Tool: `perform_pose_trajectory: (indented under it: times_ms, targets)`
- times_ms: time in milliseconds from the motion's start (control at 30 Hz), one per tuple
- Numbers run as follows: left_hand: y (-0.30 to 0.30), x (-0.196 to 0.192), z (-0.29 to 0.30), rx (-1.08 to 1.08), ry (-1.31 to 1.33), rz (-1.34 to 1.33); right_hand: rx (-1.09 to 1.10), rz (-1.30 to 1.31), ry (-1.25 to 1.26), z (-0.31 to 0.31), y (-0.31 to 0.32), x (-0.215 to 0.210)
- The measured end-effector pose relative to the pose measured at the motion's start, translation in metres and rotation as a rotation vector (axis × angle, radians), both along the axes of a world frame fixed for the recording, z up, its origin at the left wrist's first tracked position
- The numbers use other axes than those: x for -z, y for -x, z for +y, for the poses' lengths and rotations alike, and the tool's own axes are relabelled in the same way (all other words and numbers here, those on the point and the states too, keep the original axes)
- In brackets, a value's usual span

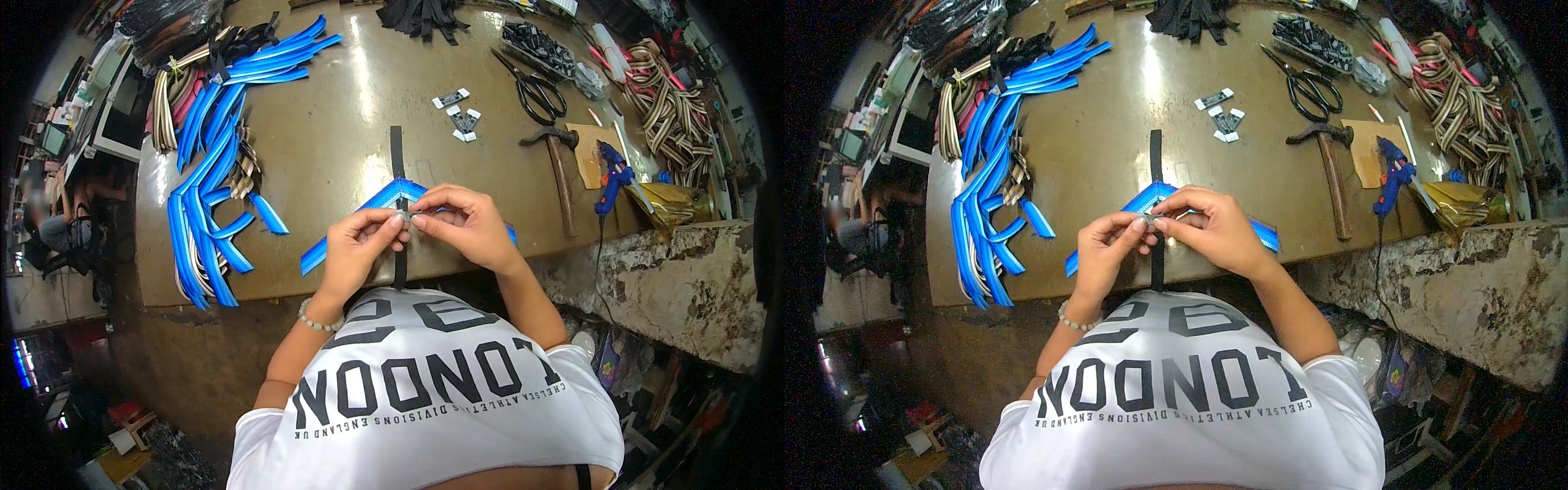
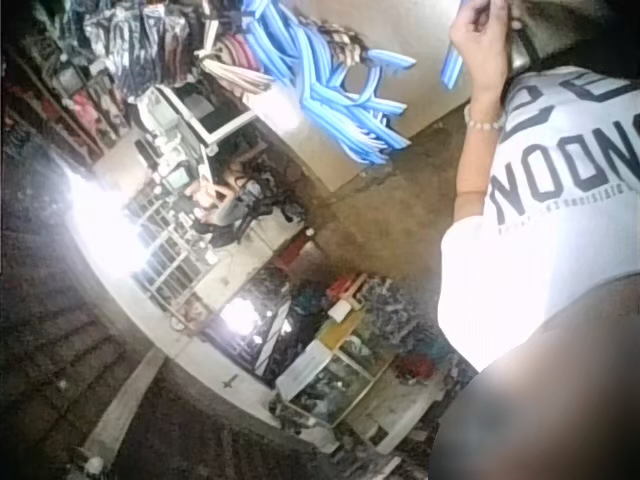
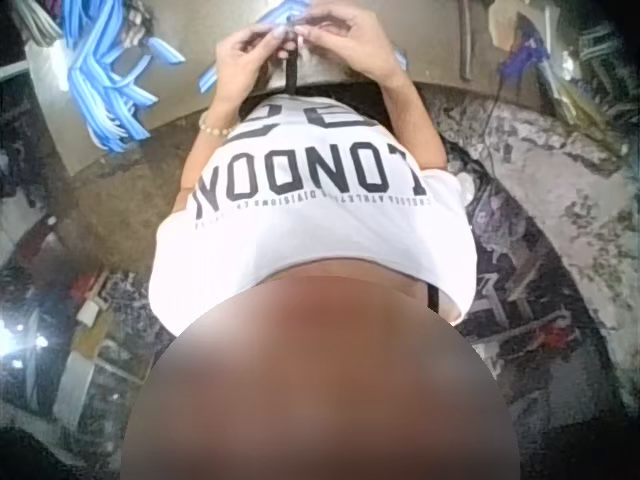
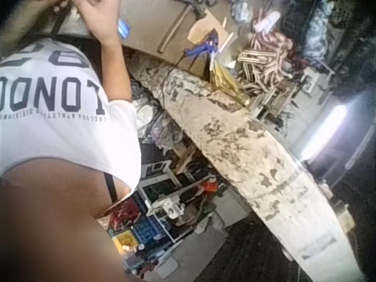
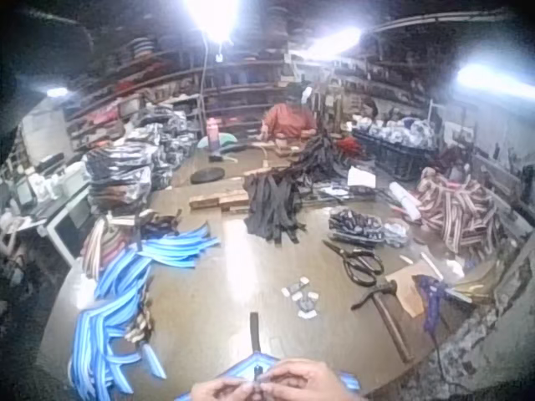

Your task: The person repeatedly applies hot glue to a black strap, attaches a blue plastic strip, and secures it with a small metal buckle. This cycle is performed multiple times on the same strap, with completed units set aside on the table.

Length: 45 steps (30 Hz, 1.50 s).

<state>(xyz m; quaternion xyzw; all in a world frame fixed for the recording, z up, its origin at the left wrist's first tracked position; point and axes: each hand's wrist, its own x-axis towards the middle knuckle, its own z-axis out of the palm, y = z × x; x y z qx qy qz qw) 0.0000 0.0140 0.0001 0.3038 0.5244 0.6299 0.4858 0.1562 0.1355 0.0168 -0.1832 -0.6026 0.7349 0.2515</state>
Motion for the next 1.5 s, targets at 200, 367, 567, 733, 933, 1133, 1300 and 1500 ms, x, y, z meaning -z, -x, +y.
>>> perform_pose_trajectory:
  times_ms: [200, 367, 567, 733, 933, 1133, 1300, 1500]
  targets:
    - [0.02, -0.002, -0.004, 0.173, 0.15, -0.412, 0.157, -0.036, -0.875, 0.003, -0.007, 0.0]
    - [0.02, -0.002, 0.003, 0.23, 0.163, -0.279, 0.244, -0.011, -0.991, -0.003, -0.008, 0.002]
    - [0.007, -0.011, 0.009, 0.195, 0.146, -0.027, 0.091, -0.082, 0.226, -0.014, -0.009, 0.01]
    - [0.007, -0.013, 0.011, 0.174, 0.214, 0.062, 0.085, -0.139, 0.214, -0.011, -0.01, 0.019]
    - [0.016, 0.0, 0.025, 0.056, 0.235, 0.374, 0.116, -0.366, -0.008, 0.005, 0.008, 0.019]
    - [0.03, 0.018, 0.05, 0.007, 0.254, 0.598, 0.086, -0.593, -0.109, 0.033, 0.031, 0.023]
    - [0.031, 0.016, 0.05, -0.022, 0.282, 0.515, 0.083, -0.623, -0.128, 0.035, 0.034, 0.026]
    - [0.026, 0.008, 0.05, -0.082, 0.318, 0.523, 0.075, -0.604, -0.128, 0.035, 0.034, 0.029]
